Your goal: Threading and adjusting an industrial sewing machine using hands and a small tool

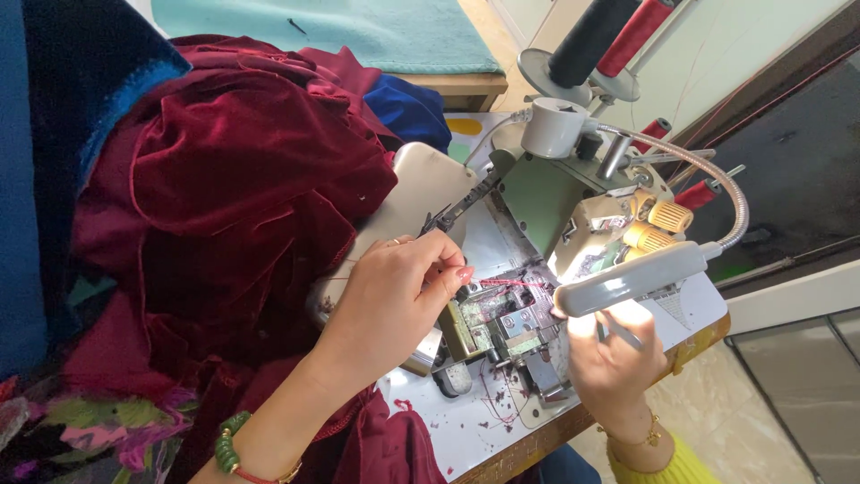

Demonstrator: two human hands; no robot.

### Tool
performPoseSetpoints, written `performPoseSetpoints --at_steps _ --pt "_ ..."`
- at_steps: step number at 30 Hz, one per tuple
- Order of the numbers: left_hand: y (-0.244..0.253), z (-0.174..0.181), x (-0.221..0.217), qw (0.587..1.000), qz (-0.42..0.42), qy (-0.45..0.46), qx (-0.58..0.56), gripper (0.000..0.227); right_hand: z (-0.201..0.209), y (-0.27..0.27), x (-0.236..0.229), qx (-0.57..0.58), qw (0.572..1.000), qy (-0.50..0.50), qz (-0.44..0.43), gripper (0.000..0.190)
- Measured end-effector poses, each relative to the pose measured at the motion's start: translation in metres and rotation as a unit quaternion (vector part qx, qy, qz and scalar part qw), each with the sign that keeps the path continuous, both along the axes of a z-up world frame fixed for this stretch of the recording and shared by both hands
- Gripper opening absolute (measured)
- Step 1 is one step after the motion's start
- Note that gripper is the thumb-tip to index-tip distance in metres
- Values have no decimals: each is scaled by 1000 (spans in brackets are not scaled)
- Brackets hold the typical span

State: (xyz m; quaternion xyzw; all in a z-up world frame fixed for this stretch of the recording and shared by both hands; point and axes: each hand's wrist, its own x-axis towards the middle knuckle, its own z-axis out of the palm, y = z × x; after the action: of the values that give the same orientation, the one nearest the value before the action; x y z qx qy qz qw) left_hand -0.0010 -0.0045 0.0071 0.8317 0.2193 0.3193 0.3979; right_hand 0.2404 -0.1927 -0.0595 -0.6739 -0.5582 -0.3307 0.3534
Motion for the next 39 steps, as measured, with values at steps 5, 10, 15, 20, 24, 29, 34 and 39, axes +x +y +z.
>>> performPoseSetpoints --at_steps 5,10,15,20,24,29,34,39 --pt "0 -1 2 1000 4 0 4 14 34 -22 -33 70 963 186 185 27" --pt "-1 2 1 1000 7 13 -6 12 67 -28 -20 -330 861 245 298 24" --pt "0 -3 2 1000 5 -7 5 13 47 -41 -10 -139 944 116 274 12" --pt "0 -4 1 1000 5 -19 9 13 8 -39 8 41 980 73 181 28" --pt "1 -6 -2 1000 2 -21 -2 13 0 -14 -2 38 993 35 107 23" --pt "2 -11 -3 999 3 -39 24 9 6 14 -18 24 999 -22 28 18" --pt "3 -17 -2 998 11 -52 41 13 12 17 -27 -53 994 44 -90 34" --pt "4 -20 -2 997 12 -58 44 11 13 23 -30 -36 997 17 -61 32"
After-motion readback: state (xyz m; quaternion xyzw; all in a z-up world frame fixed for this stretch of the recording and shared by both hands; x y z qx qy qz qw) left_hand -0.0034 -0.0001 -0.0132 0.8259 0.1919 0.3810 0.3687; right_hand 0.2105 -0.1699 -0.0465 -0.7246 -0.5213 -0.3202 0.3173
